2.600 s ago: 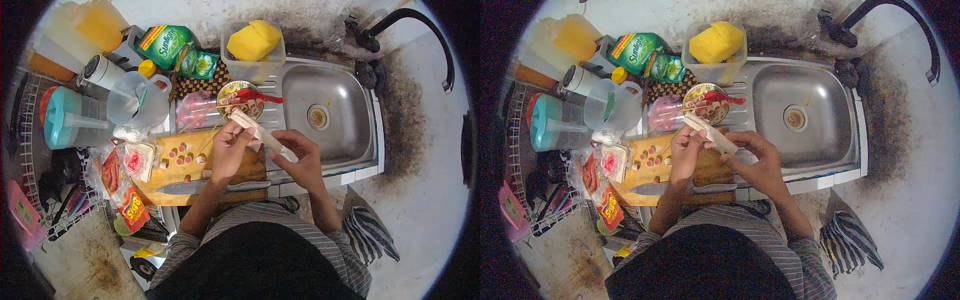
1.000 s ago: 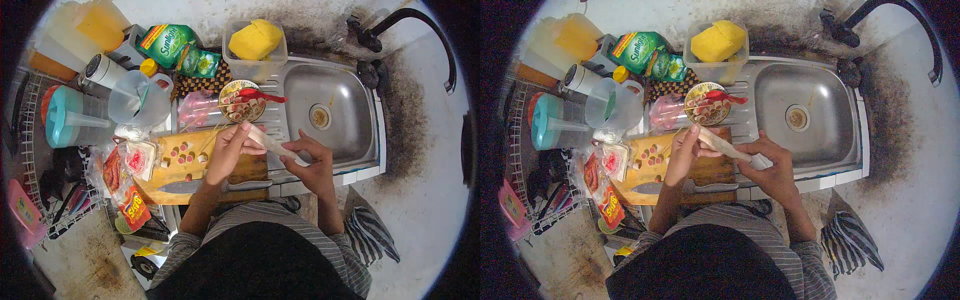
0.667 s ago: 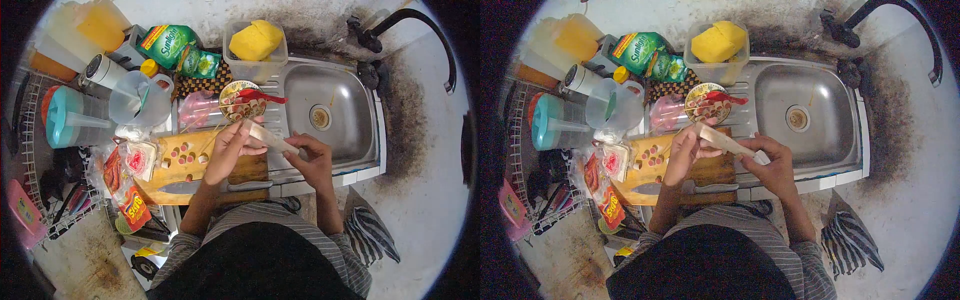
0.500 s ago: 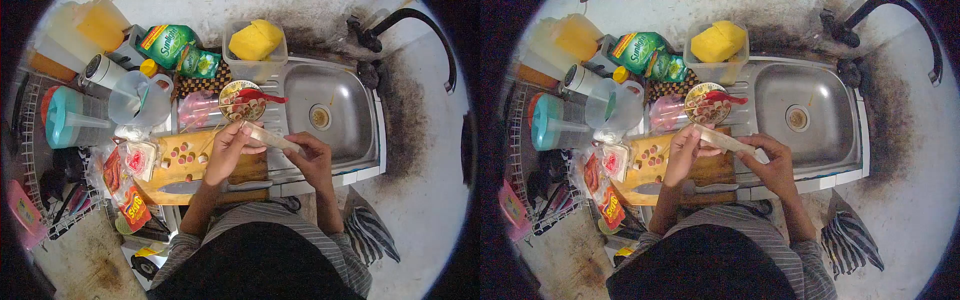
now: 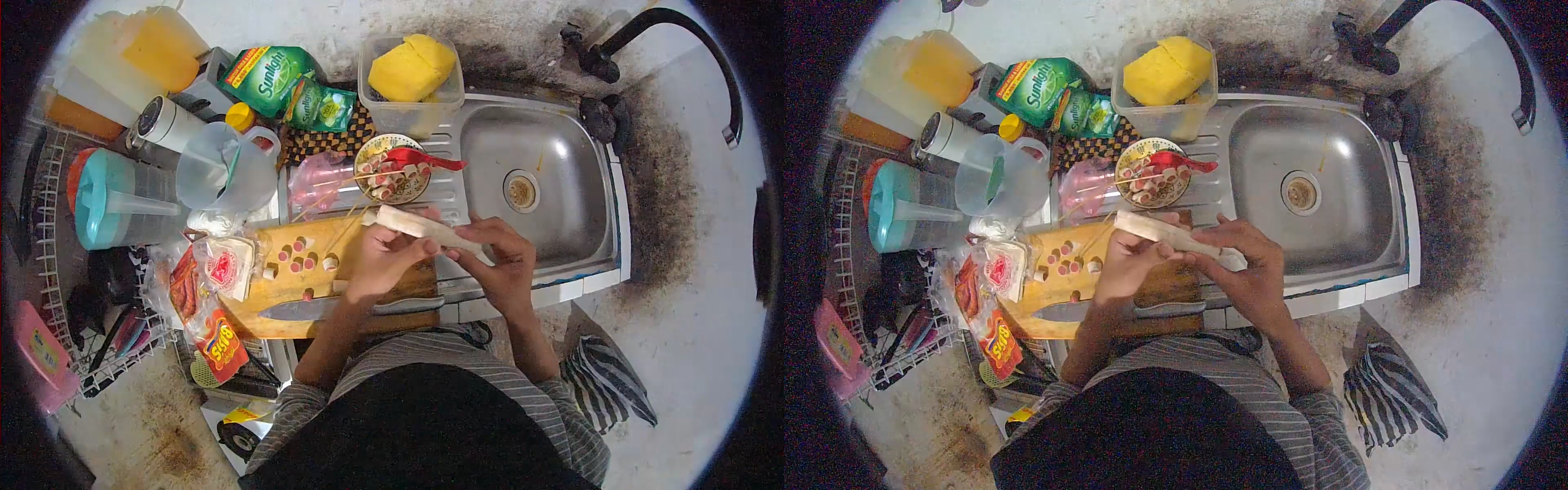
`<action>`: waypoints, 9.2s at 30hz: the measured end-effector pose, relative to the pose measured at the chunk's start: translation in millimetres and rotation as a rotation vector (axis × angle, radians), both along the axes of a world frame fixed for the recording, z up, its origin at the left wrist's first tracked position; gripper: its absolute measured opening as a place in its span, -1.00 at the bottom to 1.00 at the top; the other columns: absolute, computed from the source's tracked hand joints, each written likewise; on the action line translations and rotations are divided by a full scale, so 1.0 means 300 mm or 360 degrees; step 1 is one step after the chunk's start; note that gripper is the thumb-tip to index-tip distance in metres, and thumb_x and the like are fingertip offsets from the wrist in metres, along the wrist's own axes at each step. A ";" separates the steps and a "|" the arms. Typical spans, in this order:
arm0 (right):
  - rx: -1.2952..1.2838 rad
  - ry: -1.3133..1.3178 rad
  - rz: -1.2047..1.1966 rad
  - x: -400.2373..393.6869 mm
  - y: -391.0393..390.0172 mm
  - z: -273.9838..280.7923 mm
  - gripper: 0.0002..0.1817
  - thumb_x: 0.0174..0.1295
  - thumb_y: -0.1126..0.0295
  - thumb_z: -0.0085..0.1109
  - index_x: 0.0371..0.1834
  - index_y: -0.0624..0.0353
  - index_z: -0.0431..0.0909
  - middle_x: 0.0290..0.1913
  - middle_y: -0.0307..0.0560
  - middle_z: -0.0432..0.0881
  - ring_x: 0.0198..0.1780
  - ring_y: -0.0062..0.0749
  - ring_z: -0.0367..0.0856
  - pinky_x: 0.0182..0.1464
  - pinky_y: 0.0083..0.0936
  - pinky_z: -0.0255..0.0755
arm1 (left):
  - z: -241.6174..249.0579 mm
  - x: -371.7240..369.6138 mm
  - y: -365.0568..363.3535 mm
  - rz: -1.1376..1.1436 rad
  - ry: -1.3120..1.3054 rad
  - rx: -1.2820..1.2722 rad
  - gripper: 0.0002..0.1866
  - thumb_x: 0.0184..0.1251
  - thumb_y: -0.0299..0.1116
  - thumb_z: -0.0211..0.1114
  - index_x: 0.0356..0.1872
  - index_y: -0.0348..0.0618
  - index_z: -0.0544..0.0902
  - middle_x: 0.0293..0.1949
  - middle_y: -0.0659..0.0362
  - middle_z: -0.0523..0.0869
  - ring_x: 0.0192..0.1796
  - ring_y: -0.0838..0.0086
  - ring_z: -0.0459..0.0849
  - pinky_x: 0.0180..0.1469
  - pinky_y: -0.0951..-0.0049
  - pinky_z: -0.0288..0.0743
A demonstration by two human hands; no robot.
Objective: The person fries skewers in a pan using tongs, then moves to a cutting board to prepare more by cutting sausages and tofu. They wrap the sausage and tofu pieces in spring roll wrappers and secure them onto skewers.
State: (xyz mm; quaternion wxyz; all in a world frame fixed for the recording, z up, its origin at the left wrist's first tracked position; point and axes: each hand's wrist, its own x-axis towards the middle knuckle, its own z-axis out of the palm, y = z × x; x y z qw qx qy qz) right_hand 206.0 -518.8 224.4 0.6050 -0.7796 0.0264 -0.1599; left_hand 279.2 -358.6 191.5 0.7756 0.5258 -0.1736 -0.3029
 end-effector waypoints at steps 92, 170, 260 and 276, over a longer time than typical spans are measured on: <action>-0.0794 -0.0388 0.0118 0.032 -0.027 0.057 -0.47 -0.13 0.18 0.32 -0.02 0.08 0.50 -0.14 -0.04 0.41 -0.01 -0.19 0.39 0.22 -0.11 0.09 | 0.099 -0.043 0.025 -0.0020 -0.0612 0.0432 -0.76 0.13 -0.48 0.24 -0.17 -0.30 0.53 -0.18 0.09 0.61 -0.14 0.39 0.61 -0.10 0.45 0.46; 0.0230 0.0340 0.0910 -0.182 0.655 -0.078 -0.67 -0.07 0.56 0.32 -0.19 0.25 0.50 -0.20 -0.10 0.59 -0.15 -0.51 0.55 -0.08 -0.61 0.41 | -0.047 -0.503 0.715 0.0610 -0.0078 0.0397 -0.67 -0.01 -0.54 0.37 -0.14 -0.28 0.60 -0.24 0.22 0.65 -0.19 0.63 0.56 -0.12 0.60 0.44; -0.1171 0.1083 0.0544 -0.437 0.472 0.060 -0.70 0.28 0.34 -0.10 0.01 0.24 0.27 -0.30 0.28 0.53 -0.26 0.22 0.51 -0.30 -0.11 0.37 | -0.163 -0.247 0.704 0.1177 -0.1398 0.1520 -0.81 0.03 -0.45 0.26 -0.28 -0.25 0.60 -0.32 0.05 0.55 -0.23 0.18 0.53 -0.21 0.30 0.45; -0.1396 0.1243 0.0620 -0.397 0.489 0.076 -0.68 0.29 0.19 -0.13 -0.10 0.24 0.29 -0.31 0.28 0.53 -0.33 0.18 0.54 -0.34 -0.04 0.41 | -0.162 -0.244 0.699 0.1201 -0.1335 0.1593 -0.86 0.06 -0.40 0.26 -0.37 -0.24 0.62 -0.39 0.10 0.55 -0.28 0.23 0.55 -0.27 0.31 0.46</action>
